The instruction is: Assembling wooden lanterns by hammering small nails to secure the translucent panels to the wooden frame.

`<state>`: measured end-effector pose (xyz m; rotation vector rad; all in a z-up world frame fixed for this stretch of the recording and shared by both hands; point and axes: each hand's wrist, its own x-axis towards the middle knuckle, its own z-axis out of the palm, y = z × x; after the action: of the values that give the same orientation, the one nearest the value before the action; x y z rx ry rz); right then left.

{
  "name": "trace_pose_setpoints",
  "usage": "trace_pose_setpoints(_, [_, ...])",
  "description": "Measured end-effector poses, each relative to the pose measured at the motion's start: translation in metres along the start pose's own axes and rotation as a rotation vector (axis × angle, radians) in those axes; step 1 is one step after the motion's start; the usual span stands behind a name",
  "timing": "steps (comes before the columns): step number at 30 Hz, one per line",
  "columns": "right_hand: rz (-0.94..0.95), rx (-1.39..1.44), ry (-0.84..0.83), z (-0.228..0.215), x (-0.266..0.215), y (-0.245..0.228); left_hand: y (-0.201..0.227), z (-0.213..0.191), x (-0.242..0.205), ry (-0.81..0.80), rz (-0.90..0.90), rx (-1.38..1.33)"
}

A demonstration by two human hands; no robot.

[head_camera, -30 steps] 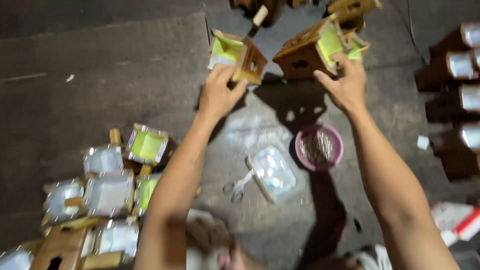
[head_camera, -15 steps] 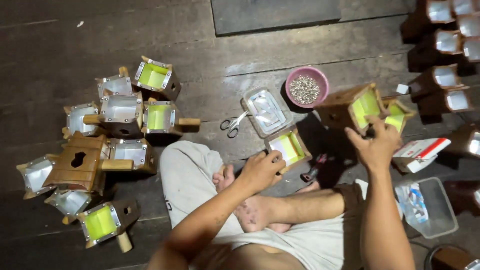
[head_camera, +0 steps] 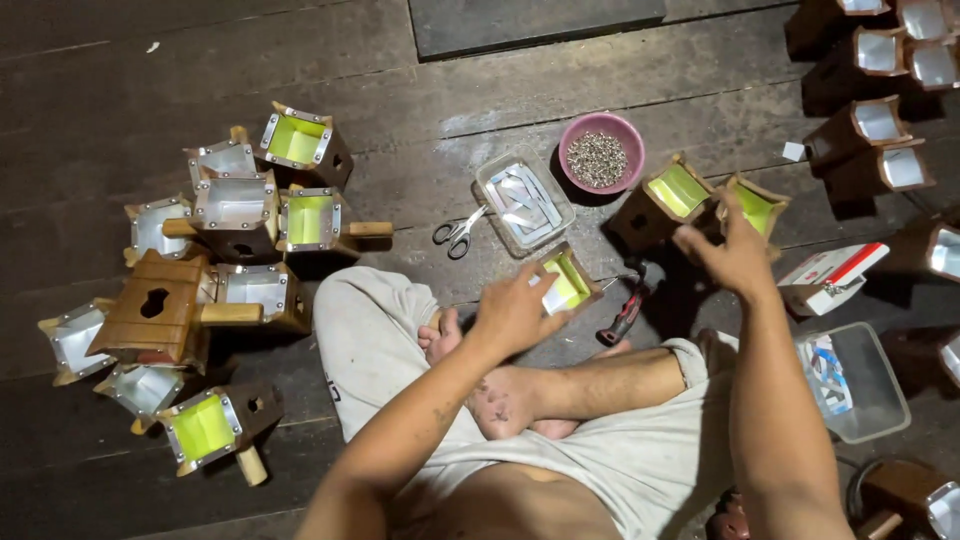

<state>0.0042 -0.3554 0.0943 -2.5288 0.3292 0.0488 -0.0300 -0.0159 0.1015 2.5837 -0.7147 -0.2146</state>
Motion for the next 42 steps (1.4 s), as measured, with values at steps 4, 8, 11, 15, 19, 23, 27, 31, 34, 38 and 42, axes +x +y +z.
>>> trace_pose_setpoints(4, [0.072,0.002,-0.022,0.031,0.023,0.064,-0.024,0.007,0.026,0.176,-0.113,0.062])
trace_pose_setpoints(8, [0.016,-0.029,0.071,0.036,0.008,0.05,-0.056,0.05,0.04,0.017,-0.179,-0.218])
trace_pose_setpoints(11, [-0.101,-0.169,0.257,0.039,-0.011,0.018,-0.042,0.038,0.03,-0.001,-0.199,-0.283])
trace_pose_setpoints(15, [-0.393,0.006,0.412,0.075,-0.006,-0.011,-0.013,0.004,0.015,-0.071,-0.294,-0.298])
trace_pose_setpoints(19, [-0.447,-0.297,0.632,0.09,0.01,-0.055,-0.026,0.014,0.012,-0.141,-0.334,-0.343])
trace_pose_setpoints(23, [-0.24,-0.4,0.256,0.085,0.005,-0.094,-0.028,0.017,0.006,-0.128,-0.336,-0.428])
trace_pose_setpoints(27, [-0.156,-0.381,0.196,0.084,0.026,-0.072,-0.041,0.018,0.013,-0.055,-0.359,-0.499])
trace_pose_setpoints(31, [-0.039,-0.391,0.149,0.077,0.015,-0.047,-0.043,0.027,0.021,0.005,-0.368,-0.543])
trace_pose_setpoints(34, [-0.028,-0.407,0.249,0.105,0.026,-0.01,-0.043,0.023,0.019,0.03,-0.362,-0.576])
trace_pose_setpoints(38, [-0.147,-0.521,0.475,0.133,0.03,0.011,-0.047,0.016,0.015,0.012,-0.405,-0.598])
trace_pose_setpoints(42, [-0.191,-0.529,0.538,0.136,0.025,-0.001,-0.049,0.007,0.011,0.01,-0.452,-0.557])
